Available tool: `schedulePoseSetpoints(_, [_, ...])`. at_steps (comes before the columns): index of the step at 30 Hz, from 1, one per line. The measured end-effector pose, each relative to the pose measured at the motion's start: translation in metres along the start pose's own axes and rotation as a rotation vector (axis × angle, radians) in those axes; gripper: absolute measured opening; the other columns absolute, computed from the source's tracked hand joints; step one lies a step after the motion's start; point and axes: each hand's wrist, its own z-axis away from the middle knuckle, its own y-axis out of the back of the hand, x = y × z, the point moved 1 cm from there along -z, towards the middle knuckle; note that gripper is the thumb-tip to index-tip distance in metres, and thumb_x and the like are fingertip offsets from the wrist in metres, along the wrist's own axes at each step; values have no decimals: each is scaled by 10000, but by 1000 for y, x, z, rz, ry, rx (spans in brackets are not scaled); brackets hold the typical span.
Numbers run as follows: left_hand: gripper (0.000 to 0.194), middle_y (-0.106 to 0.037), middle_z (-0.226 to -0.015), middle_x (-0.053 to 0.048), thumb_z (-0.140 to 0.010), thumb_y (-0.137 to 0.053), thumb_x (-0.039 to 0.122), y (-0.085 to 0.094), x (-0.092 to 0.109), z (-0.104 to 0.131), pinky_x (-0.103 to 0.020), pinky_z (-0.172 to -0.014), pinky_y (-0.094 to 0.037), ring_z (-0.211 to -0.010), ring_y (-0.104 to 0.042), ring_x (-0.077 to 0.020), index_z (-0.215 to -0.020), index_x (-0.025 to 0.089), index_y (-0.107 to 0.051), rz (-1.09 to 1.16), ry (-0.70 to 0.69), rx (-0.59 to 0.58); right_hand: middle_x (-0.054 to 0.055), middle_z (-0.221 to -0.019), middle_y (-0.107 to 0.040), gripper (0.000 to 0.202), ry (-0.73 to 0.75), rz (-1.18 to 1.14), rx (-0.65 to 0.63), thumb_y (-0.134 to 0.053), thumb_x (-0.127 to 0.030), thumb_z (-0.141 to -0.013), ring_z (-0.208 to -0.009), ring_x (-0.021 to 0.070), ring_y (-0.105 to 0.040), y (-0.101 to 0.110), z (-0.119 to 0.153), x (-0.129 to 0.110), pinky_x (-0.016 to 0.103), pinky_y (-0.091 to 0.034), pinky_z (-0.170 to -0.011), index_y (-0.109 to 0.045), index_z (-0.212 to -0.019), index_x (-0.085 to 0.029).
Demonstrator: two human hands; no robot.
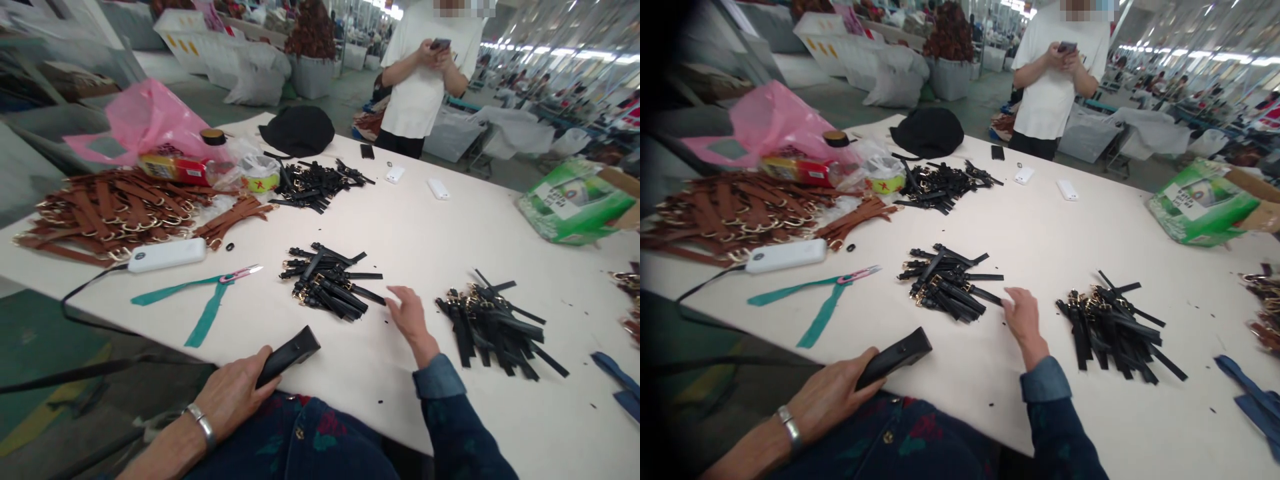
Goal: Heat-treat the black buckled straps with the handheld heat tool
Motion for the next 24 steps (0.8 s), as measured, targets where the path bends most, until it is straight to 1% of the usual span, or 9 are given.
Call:
schedulePoseSetpoints(2, [294, -641, -847, -43, -778, -340, 450, -1, 4, 3, -258, -623, -390, -763, -598, -185, -961, 243, -441, 12, -3, 0, 71, -1035, -560, 258, -15, -52, -73, -505, -320, -800, -964, 196, -494, -24, -13, -32, 375, -394, -841, -568, -1013, -189])
schedulePoseSetpoints(5, [283, -640, -834, -37, -778, -340, 447, -2, 7, 9, -260, -632, -395, -772, -595, -188, -943, 245, -450, 33, -17, -5, 67, -1074, -521, 280, -30, -104, -110, -475, -320, -839, -935, 173, -519, -38, -24, -56, 376, -435, -805, -508, -1065, -157])
schedulePoseSetpoints(8, [283, -640, -832, -35, -777, -346, 445, -3, 5, 12, -261, -638, -397, -783, -593, -189, -952, 249, -453, 50, -15, -3, 63, -1086, -508, 289, -19, -111, -116, -465, -314, -850, -917, 163, -531, -37, -27, -60, 363, -460, -776, -481, -1089, -152])
schedulePoseSetpoints(12, [280, -639, -842, -37, -775, -356, 440, -4, -4, 10, -253, -630, -394, -782, -594, -186, -954, 247, -454, 71, -26, 6, 60, -1024, -540, 254, -26, -90, -119, -458, -320, -848, -855, 144, -540, -29, -22, -49, 331, -457, -753, -524, -1029, -154])
schedulePoseSetpoints(16, [285, -638, -827, -43, -769, -366, 441, -2, -15, 6, -257, -620, -394, -753, -595, -187, -946, 238, -455, 90, -42, 11, 58, -834, -589, 236, -140, -68, -77, -498, -330, -778, -741, 155, -535, -13, 2, -30, 298, -433, -687, -608, -884, -150])
schedulePoseSetpoints(18, [283, -637, -819, -43, -769, -365, 442, 1, -20, 4, -262, -619, -392, -748, -594, -190, -941, 237, -457, 103, -55, 17, 57, -816, -590, 247, -208, -121, -25, -500, -342, -763, -738, 167, -534, -3, 21, -30, 303, -433, -674, -603, -884, -153])
schedulePoseSetpoints(20, [282, -635, -820, -41, -770, -363, 441, 6, -25, 4, -263, -618, -389, -749, -593, -190, -939, 236, -457, 120, -58, 16, 57, -841, -588, 246, -198, -215, -18, -491, -342, -771, -768, 174, -535, 2, 43, -43, 313, -436, -698, -590, -911, -167])
schedulePoseSetpoints(22, [287, -631, -830, -39, -769, -367, 442, 12, -31, 3, -263, -621, -385, -751, -592, -188, -948, 236, -456, 131, -42, 8, 58, -881, -585, 232, -130, -319, -88, -482, -315, -783, -817, 178, -535, -1, 63, -68, 318, -437, -739, -575, -951, -184])
schedulePoseSetpoints(24, [295, -629, -826, -37, -769, -366, 447, 18, -37, 1, -266, -624, -383, -750, -590, -188, -954, 235, -454, 126, -26, 6, 57, -913, -581, 253, -65, -399, -176, -476, -277, -789, -846, 176, -537, -13, 80, -97, 315, -441, -760, -552, -1018, -201])
